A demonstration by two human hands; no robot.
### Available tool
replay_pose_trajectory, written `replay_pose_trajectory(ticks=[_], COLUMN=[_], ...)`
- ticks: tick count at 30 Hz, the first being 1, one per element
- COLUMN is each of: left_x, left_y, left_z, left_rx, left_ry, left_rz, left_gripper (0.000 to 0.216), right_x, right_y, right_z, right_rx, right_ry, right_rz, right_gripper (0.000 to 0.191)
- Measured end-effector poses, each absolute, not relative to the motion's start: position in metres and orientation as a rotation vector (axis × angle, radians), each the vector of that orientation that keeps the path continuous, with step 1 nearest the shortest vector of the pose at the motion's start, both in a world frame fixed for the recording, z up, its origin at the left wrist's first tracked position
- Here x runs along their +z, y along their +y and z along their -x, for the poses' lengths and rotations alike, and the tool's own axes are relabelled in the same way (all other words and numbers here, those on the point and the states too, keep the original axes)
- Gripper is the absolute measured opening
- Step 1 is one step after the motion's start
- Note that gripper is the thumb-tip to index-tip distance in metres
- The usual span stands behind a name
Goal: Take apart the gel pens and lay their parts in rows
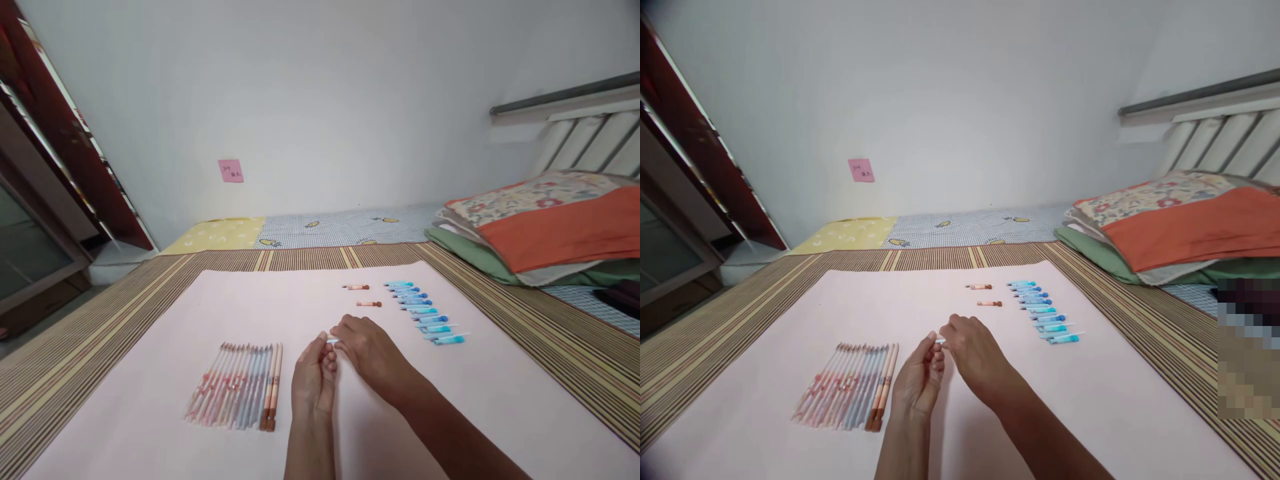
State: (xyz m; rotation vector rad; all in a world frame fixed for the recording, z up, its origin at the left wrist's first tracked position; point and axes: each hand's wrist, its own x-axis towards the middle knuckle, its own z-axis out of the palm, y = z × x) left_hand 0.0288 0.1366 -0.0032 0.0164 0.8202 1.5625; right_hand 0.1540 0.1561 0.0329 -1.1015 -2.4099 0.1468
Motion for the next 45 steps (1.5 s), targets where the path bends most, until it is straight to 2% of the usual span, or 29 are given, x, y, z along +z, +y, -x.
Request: replay_pose_trajectory(ticks=[11,16,21,25,30,45], left_x=[-0.011,-0.009,-0.007,-0.005,-0.005,-0.006], left_y=[0.138,0.138,0.137,0.138,0.138,0.138], left_z=[-0.047,-0.049,-0.044,-0.042,-0.039,-0.042], left_rx=[1.516,1.471,1.502,1.487,1.485,1.493], left_ry=[0.85,0.84,0.859,0.825,0.78,0.768], left_rz=[0.086,0.138,0.181,0.215,0.268,0.299], left_gripper=[0.03,0.024,0.021,0.02,0.019,0.021], right_x=[0.013,0.015,0.025,0.015,-0.011,-0.046], right_y=[0.156,0.172,0.238,0.295,0.334,0.356], right_z=[-0.158,-0.173,-0.206,-0.219,-0.215,-0.214], right_rx=[-0.33,-0.259,-0.135,-0.054,-0.042,-0.043], right_ry=[-2.554,-2.607,-2.538,-2.498,-2.501,-2.487], right_rz=[1.105,1.13,1.339,1.545,1.591,1.553], right_gripper=[0.024,0.018,0.009,0.018,0.019,0.019])
